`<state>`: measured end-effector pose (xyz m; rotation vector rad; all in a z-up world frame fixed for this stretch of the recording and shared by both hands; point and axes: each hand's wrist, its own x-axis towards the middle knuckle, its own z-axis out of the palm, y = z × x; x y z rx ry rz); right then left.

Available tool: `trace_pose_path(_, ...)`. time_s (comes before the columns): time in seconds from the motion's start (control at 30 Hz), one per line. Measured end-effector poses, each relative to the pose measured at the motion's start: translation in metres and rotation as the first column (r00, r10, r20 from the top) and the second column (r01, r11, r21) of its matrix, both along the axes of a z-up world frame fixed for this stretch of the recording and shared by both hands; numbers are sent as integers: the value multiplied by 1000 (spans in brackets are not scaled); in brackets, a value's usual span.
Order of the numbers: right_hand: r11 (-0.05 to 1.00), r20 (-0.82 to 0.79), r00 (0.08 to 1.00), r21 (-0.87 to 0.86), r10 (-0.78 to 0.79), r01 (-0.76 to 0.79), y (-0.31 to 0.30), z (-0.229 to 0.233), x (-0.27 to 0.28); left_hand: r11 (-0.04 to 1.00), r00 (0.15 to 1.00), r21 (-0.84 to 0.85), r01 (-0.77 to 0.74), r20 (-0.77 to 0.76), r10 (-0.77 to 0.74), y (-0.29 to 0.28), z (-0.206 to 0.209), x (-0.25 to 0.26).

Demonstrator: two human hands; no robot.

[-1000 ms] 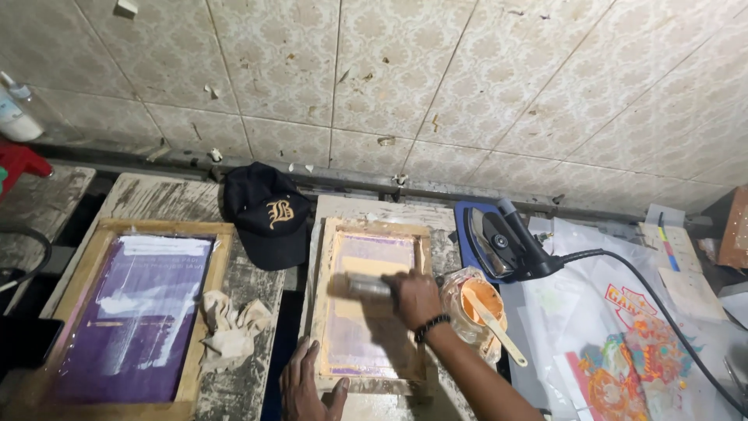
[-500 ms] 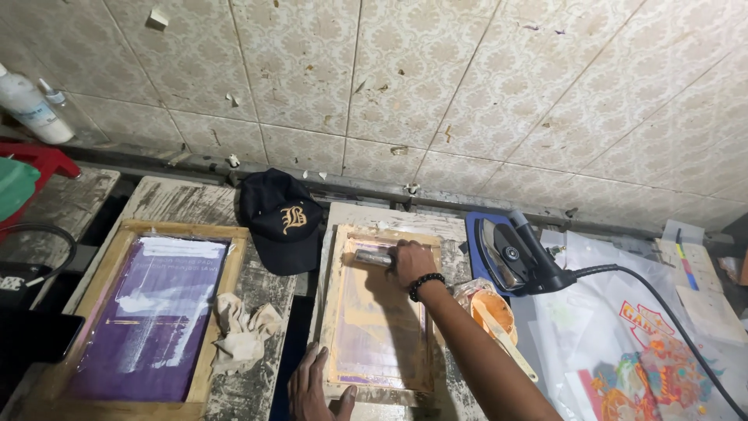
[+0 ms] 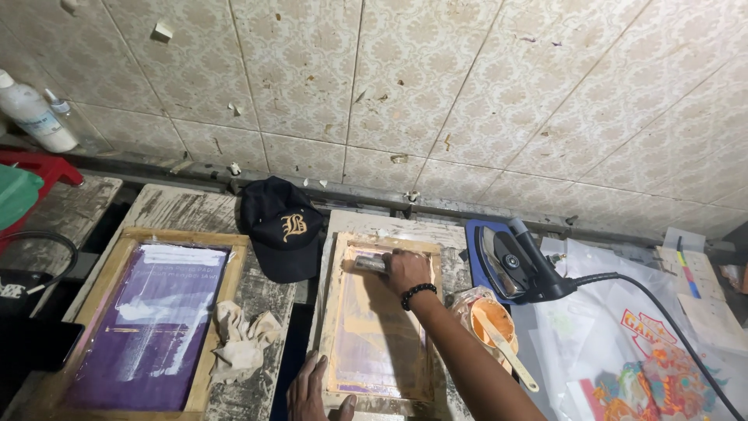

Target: The person uses a squeegee to spread orange ink across a screen printing frame. They repeatedly pull the squeegee from the top to the bottom of the frame to ensure even coverage of the ink on the mesh.

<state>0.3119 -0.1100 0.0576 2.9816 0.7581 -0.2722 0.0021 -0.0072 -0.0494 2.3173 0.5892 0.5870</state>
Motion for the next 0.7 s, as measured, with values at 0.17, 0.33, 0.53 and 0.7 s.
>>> trace_pose_path(0.17, 995, 11, 999, 84, 46, -47, 1, 6, -20, 997, 997, -68, 29, -70, -34, 3, 31, -1)
trace_pose_path(0.33, 971, 65, 977, 113, 203, -209, -13, -6, -48, 998, 998, -60, -26, -64, 22, -3, 12, -1)
trace_pose_path(0.53, 945, -15, 958, 170, 285, -279, -33, 9, -108, 998, 1000, -49, -27, -13, 26, -3, 20, 2)
trace_pose_path(0.7, 936, 113, 958, 213, 263, -282, -34, 20, -84, 993, 987, 81, -84, 146, 71, -3, 9, 5)
